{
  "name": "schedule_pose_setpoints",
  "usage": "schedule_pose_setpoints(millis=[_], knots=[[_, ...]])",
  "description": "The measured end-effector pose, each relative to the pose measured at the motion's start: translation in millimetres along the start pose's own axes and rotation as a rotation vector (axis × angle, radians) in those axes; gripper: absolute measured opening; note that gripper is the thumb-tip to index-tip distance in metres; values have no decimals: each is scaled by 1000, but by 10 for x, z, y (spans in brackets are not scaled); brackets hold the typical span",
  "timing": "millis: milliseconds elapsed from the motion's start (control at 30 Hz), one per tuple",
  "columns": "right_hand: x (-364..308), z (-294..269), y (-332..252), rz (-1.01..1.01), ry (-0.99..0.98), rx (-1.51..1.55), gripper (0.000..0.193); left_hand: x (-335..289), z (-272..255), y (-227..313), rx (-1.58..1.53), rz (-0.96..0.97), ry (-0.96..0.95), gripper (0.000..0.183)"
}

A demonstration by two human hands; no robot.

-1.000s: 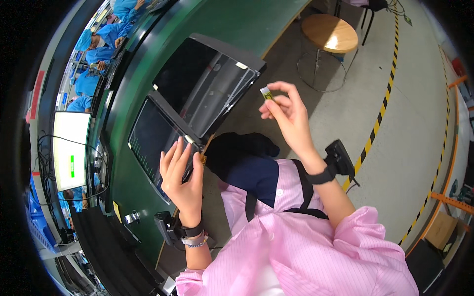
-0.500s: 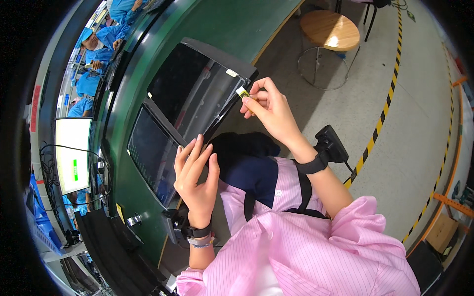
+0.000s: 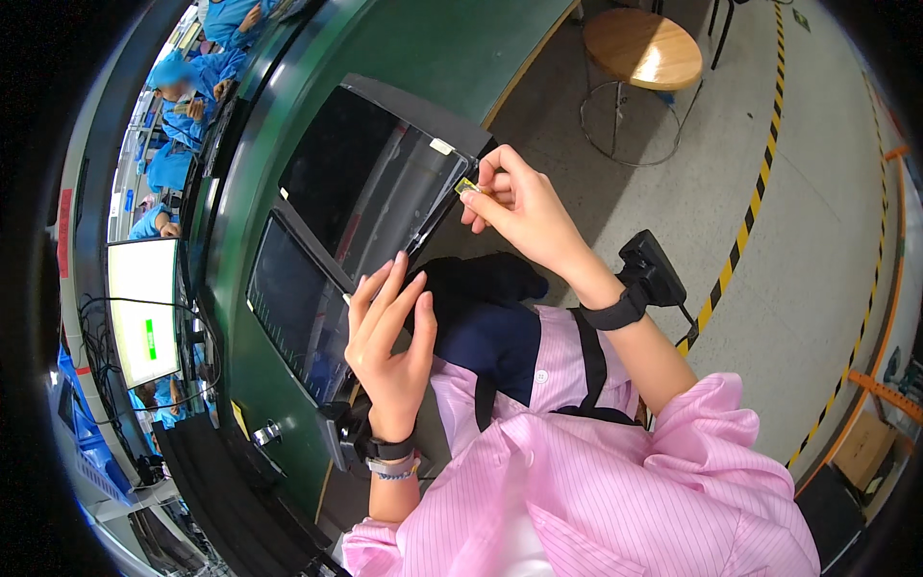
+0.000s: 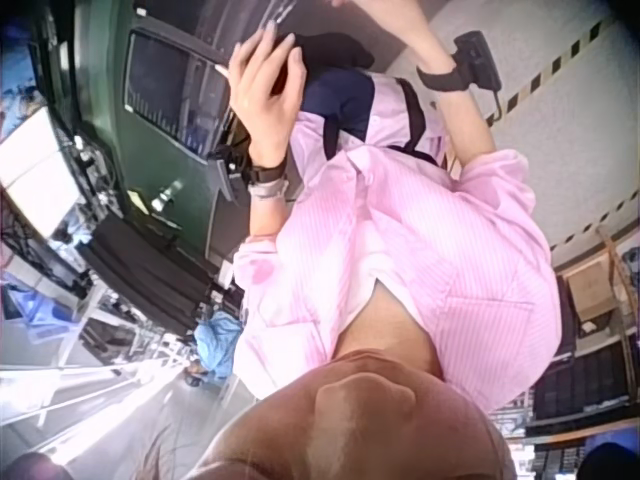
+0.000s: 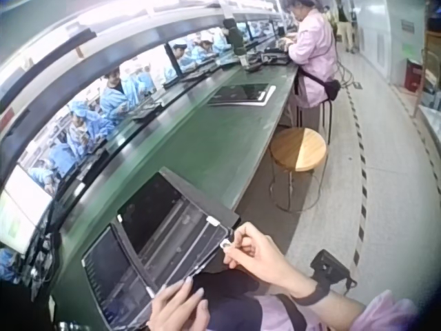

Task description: Checking the functionality and screen display of tablet devices on an assembly line.

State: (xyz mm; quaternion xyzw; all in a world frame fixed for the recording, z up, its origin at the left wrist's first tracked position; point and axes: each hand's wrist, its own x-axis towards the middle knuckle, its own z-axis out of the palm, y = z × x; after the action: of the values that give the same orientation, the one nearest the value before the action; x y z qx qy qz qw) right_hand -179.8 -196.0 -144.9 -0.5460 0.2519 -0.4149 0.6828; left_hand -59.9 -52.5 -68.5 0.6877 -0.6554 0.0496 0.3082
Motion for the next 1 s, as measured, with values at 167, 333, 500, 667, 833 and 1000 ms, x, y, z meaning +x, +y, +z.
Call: schedule_pose_setpoints(millis=[167,333,500,667,833,1000], knots=[[72,-29,37,28,2,96,18,341,391,-18,-34,37,41,33],[154,-103,-6,1,201,-66,18,536,644,-157,70,88,40,34],[192,-145,122,-48,247,-50,15,617,699,-148,82,143,45,30],[250,-190,14,-70,211,-77,24,674,753,-208,116,214,107,21],[366,-236,-310,-46,63,-354,21,608,708,-199,95,130,77,23],[1358,178,-582,-326,-47,-680,34,635,467,-91,26,-20,-22,29]])
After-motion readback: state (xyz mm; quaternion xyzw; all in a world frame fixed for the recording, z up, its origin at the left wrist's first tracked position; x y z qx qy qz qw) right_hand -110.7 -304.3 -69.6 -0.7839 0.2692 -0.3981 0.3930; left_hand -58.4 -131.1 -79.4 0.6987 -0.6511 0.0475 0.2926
